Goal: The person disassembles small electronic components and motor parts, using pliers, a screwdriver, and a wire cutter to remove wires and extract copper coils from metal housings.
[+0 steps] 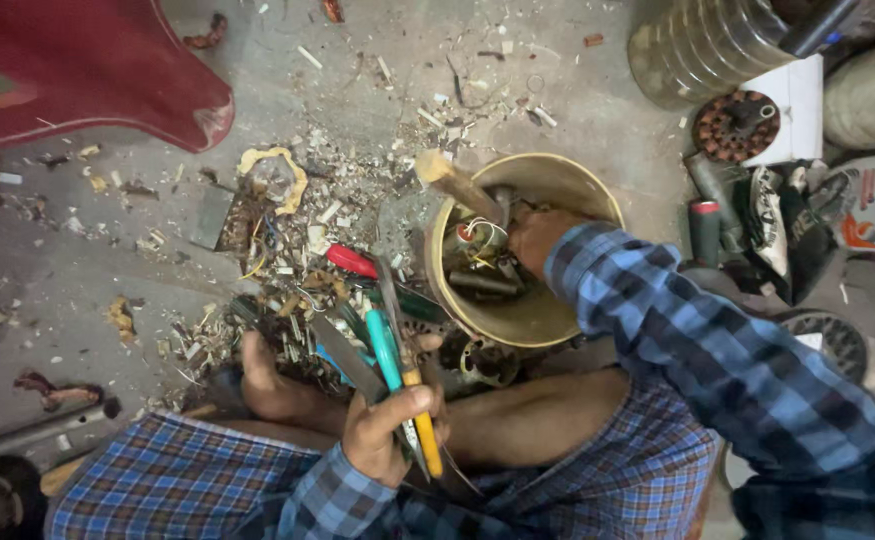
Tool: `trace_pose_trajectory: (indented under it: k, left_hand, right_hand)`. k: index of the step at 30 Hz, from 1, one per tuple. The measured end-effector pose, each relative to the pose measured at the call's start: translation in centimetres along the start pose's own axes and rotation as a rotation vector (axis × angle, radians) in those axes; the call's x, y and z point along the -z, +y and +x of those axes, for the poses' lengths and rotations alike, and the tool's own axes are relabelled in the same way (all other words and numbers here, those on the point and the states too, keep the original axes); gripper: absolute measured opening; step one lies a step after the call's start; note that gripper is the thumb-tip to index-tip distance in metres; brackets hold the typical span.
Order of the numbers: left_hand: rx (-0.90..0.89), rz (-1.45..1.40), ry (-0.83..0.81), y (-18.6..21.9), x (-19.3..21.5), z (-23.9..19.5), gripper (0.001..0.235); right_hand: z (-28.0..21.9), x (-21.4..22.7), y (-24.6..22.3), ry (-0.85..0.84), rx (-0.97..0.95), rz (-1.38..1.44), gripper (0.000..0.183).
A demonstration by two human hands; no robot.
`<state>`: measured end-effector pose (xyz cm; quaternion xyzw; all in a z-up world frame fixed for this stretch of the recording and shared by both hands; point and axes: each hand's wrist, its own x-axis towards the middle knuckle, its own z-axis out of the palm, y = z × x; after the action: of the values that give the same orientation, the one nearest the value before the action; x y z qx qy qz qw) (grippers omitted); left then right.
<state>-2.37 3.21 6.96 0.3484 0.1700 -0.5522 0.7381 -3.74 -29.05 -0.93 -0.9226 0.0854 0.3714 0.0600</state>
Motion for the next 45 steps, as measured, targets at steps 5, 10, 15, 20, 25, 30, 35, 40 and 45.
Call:
trace_pose_trajectory:
  k: [5,10,15,20,25,30,35,40,45]
  left_hand:
    - [-0.021,0.029,-0.011,0.3,-0.2,0.0,0.064]
    - [0.001,-0.008,0.023,0.4,-0.2,-0.2,0.063]
    - [-0.047,0.05,0.027,0.4,0.4,-0.2,0.064]
    - [-0.068,0.087,-0.029,-0.1,0.9,0.0,0.065]
    - [-0.078,0.049,-0.024,-0.4,0.3,0.3,0.063]
    - [-0.034,0.017,-0.01,-0.3,-0.1,0.2,0.06]
    - [-0.043,0.013,-0.051,-0.7,0.5,0.6,0.06]
    - [0.042,0.061,-0.093,-0.2,1.4,-0.1,0.063]
    - [0.047,0.119,-0.179,0.9,0.8,-1.2,0.075]
  right_hand:
    - [-0.7,2.0,-2.0,-0.188,0.044,-0.307,0.028]
    - [-2.4,5.0,-3.2,-0.181,0.061,-0.29,0.026]
    - [-11.3,10.1,-1.0,0.129,-0.032,-0.194,0.042]
    - [-22.4,9.5,7.4,1.105,-0.232,0.509,0.024]
    - [-20.7,10.4,19.8,1.416,-0.215,0.819,0.03]
    - [-17.2,13.1,27.3,1.496,-0.342,-0.253,0.036]
    - [-15.1,12.6,29.3,1.525,-0.437,-0.481,0.038]
    - [-17.1,8.4,15.8,1.361,-0.027,0.72,0.02]
    - [-23.0,4.4,-1.1,1.166,-0.132,0.729,0.011]
